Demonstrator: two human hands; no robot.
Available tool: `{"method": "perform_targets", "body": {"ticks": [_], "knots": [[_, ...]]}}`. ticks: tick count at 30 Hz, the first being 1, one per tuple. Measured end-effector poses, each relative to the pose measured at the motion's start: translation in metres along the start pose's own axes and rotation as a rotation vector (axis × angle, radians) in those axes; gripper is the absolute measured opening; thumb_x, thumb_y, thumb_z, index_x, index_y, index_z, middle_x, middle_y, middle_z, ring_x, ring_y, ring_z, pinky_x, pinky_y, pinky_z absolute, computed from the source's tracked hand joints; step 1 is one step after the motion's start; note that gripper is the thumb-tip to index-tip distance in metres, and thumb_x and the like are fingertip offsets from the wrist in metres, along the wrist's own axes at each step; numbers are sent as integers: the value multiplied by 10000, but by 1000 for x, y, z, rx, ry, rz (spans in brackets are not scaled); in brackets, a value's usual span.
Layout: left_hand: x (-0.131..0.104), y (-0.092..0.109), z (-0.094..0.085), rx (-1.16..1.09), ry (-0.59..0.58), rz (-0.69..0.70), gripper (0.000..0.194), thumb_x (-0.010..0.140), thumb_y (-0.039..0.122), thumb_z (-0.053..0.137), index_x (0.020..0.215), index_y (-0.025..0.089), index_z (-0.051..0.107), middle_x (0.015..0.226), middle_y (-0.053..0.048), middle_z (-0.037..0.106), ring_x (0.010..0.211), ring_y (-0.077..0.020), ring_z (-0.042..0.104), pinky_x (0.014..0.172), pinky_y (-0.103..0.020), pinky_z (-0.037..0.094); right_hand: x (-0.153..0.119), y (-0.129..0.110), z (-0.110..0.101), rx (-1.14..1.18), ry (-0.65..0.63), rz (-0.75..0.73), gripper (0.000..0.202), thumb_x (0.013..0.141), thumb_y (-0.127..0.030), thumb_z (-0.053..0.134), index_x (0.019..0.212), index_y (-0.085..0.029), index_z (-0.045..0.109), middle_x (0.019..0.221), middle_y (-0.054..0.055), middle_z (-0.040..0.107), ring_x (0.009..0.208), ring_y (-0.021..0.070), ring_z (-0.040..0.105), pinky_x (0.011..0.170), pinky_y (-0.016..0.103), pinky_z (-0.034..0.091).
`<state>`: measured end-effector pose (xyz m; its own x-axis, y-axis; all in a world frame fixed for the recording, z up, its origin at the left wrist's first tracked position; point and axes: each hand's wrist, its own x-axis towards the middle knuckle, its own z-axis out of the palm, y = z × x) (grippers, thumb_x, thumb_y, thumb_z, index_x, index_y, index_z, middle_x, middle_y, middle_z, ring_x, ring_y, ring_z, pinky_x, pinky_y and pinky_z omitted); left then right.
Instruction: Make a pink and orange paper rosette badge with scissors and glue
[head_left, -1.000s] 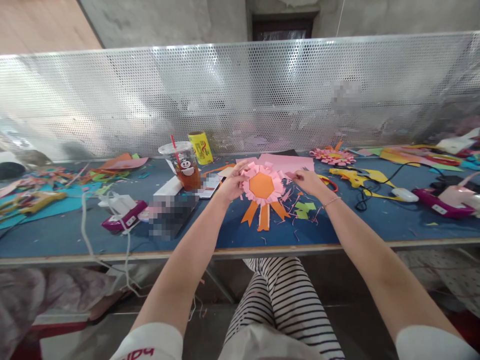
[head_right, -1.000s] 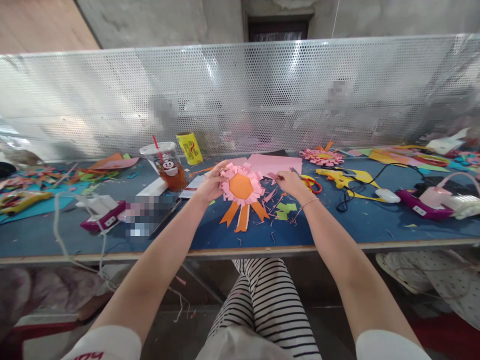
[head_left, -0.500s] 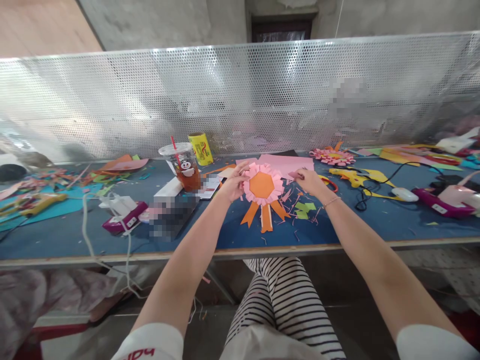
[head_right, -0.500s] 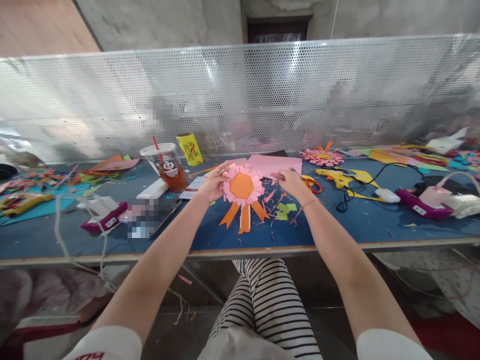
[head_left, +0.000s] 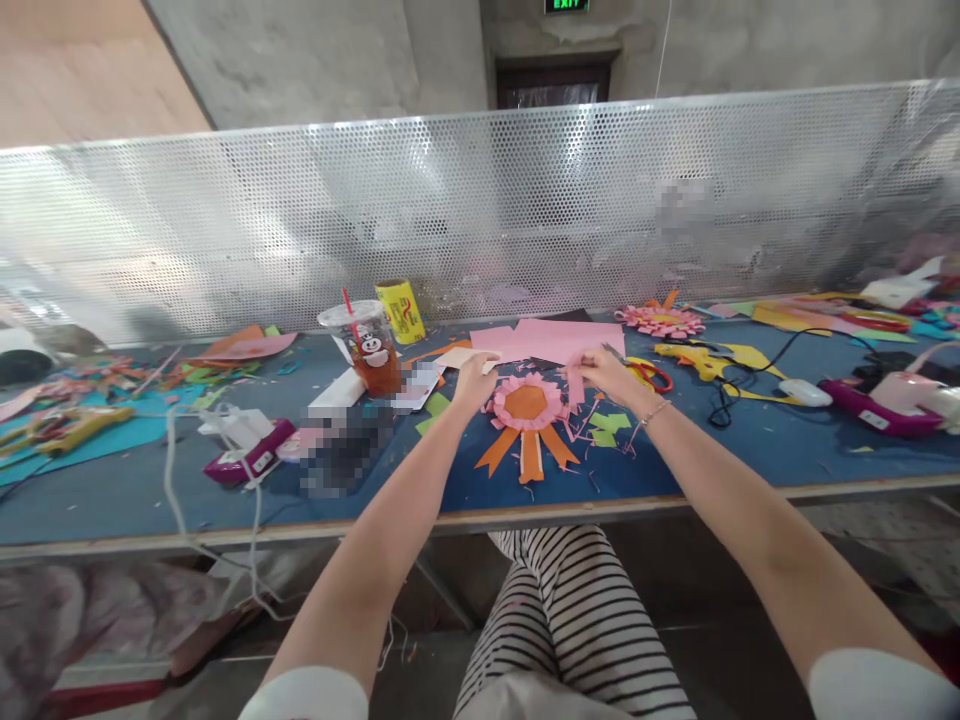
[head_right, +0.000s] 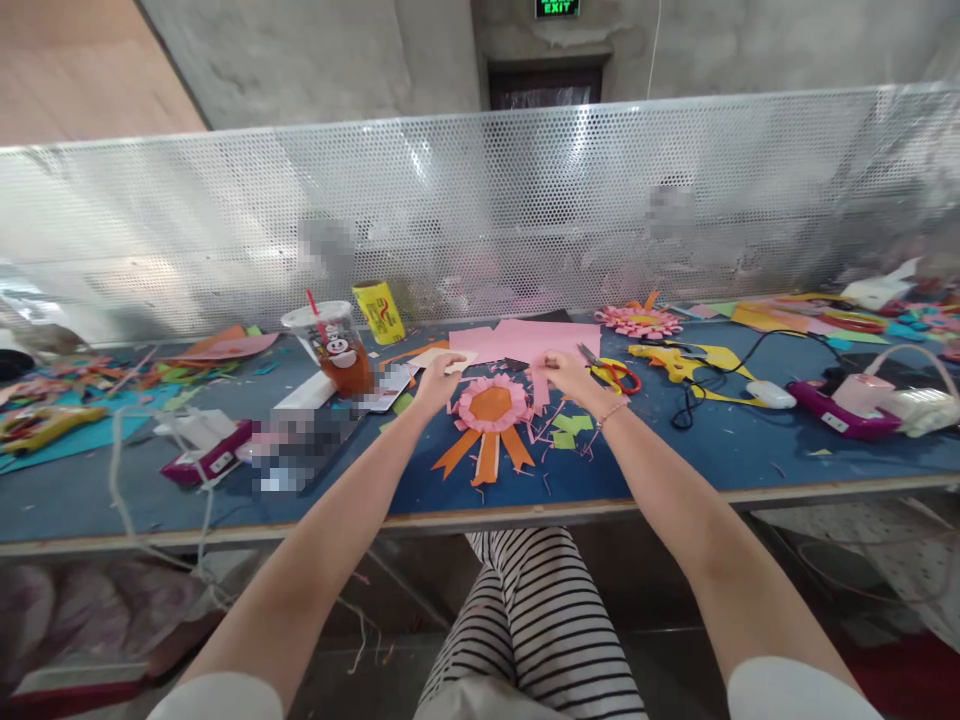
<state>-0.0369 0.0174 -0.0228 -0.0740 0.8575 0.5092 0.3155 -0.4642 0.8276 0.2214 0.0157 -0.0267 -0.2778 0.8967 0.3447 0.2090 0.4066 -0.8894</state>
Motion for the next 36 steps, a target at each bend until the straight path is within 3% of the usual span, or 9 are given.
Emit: {"method": "perform_targets", "body": {"ticks": [3,7,12,20,26,31,34,35,36], "knots": [[-6,11,5,72,-159,78,211,611,113,608,793,208,653,900,-46,632,945,-219,546,930,-368,369,-2,-8,13,157,-36,-26,84,703,-272,559,737,-198,538,819,25,656,812,164,620,742,306,476],[-15,19,16,139,-374,103,189,687,235,608,863,204,669,930,-60,650,910,-207,571,865,-336,409,-2,-12,28,229,-17,-148,95,715,-287,574,763,-204,569,876,33,662,888,165,611,843,331,445],[-22,20,23,170,-513,124,188,702,275,598,860,205,671,885,-44,667,801,-181,595,747,-290,442,0,-10,38,324,12,-160,134,704,-299,613,813,-219,620,897,24,670,856,152,607,810,310,453],[-19,14,24,176,-480,130,164,719,303,548,721,163,633,668,-8,611,608,-122,527,578,-239,408,-3,-9,41,259,-54,-127,230,716,-270,587,922,-224,679,959,32,675,856,147,599,791,299,457],[-15,11,27,-12,-481,-31,97,666,219,555,704,132,573,580,10,566,517,-92,523,532,-215,416,-4,-9,37,102,-105,-212,295,707,-190,522,948,-223,688,1050,36,654,1029,176,571,956,357,385],[-15,12,30,-221,-458,-152,154,640,189,571,782,133,551,595,10,593,515,-97,558,568,-240,461,-6,-16,46,-69,-197,-337,314,777,-226,463,1021,-237,660,1186,40,583,1100,174,532,965,366,386],[-13,12,28,-227,-388,-146,117,612,161,579,718,132,539,596,11,587,525,-89,552,560,-222,450,-4,-16,24,-265,-229,-414,332,813,-253,439,1094,-257,616,1242,32,538,1147,176,489,983,383,368],[-12,12,27,-209,-355,-136,106,599,151,584,690,132,532,586,14,578,520,-86,543,548,-213,440,-2,-14,7,-378,-199,-439,335,808,-257,455,1108,-257,603,1240,37,536,1163,186,470,1001,399,344],[-11,12,26,-195,-316,-129,101,588,144,585,667,133,523,572,19,567,512,-82,534,537,-207,432,-2,-9,-14,-497,-81,-442,326,801,-255,462,1092,-236,607,1210,60,553,1161,207,465,1012,427,319]]}}
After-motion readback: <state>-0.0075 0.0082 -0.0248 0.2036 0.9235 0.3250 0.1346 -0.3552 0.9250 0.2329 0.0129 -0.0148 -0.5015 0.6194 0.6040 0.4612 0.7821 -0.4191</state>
